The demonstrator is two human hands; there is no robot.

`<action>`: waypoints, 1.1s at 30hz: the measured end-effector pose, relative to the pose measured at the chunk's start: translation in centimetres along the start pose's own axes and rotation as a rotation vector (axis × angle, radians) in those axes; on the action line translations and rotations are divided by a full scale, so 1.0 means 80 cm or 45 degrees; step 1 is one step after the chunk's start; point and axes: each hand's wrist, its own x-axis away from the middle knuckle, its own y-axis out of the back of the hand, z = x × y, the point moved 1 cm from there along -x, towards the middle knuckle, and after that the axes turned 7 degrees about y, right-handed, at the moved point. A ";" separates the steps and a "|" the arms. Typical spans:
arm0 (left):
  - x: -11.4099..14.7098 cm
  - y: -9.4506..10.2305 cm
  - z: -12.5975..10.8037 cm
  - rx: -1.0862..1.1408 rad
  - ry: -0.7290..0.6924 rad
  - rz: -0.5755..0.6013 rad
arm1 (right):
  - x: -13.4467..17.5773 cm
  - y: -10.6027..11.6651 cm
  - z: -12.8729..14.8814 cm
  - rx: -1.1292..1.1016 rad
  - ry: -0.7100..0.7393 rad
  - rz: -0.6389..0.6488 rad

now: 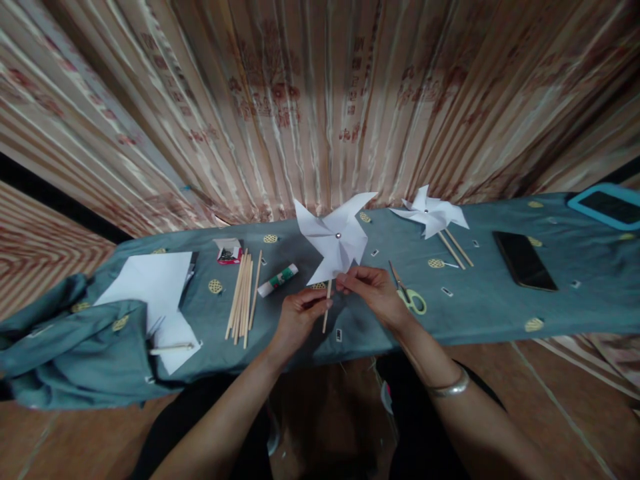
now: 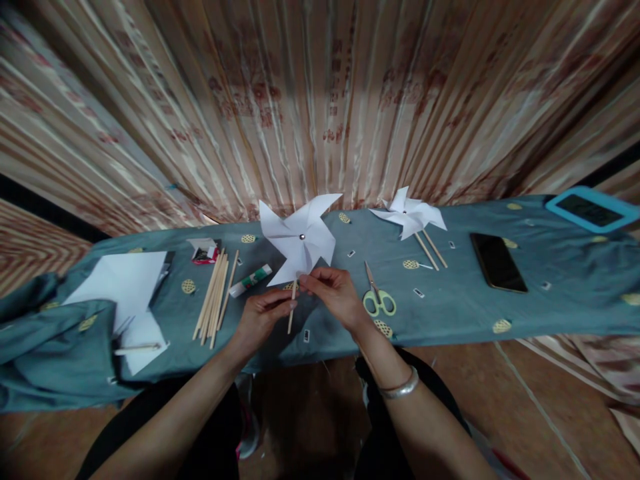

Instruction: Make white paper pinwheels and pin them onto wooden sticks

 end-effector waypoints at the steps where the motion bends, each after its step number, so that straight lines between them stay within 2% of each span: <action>1: 0.000 -0.001 -0.001 0.003 0.008 0.002 | 0.001 0.000 -0.001 0.044 0.008 0.008; 5: -0.002 -0.002 -0.005 0.077 0.060 -0.032 | 0.006 0.004 -0.002 0.370 0.011 0.063; 7: -0.003 -0.001 -0.006 0.133 0.086 -0.073 | 0.009 0.005 -0.004 0.524 -0.002 0.150; 9: -0.005 -0.001 -0.008 0.192 0.117 -0.125 | 0.011 0.003 -0.007 0.573 -0.030 0.273; 12: -0.007 -0.001 -0.010 0.272 0.154 -0.190 | 0.013 -0.004 -0.015 0.497 -0.071 0.392; 16: -0.010 -0.004 -0.012 0.322 0.176 -0.209 | 0.013 -0.012 -0.023 0.412 -0.107 0.391; 22: -0.011 -0.012 -0.017 0.378 0.158 -0.158 | 0.012 -0.005 -0.017 0.510 -0.056 0.299; 26: -0.012 -0.014 -0.020 0.359 0.126 -0.162 | 0.002 0.025 -0.009 0.695 0.000 0.172; 29: -0.013 -0.012 -0.018 0.331 0.133 -0.155 | -0.014 0.061 -0.003 0.939 0.013 0.071; 31: -0.014 -0.010 -0.017 0.319 0.133 -0.153 | -0.028 0.089 0.004 1.095 -0.017 -0.054; 33: -0.015 -0.009 -0.016 0.312 0.129 -0.154 | -0.041 0.117 0.014 1.400 -0.084 -0.178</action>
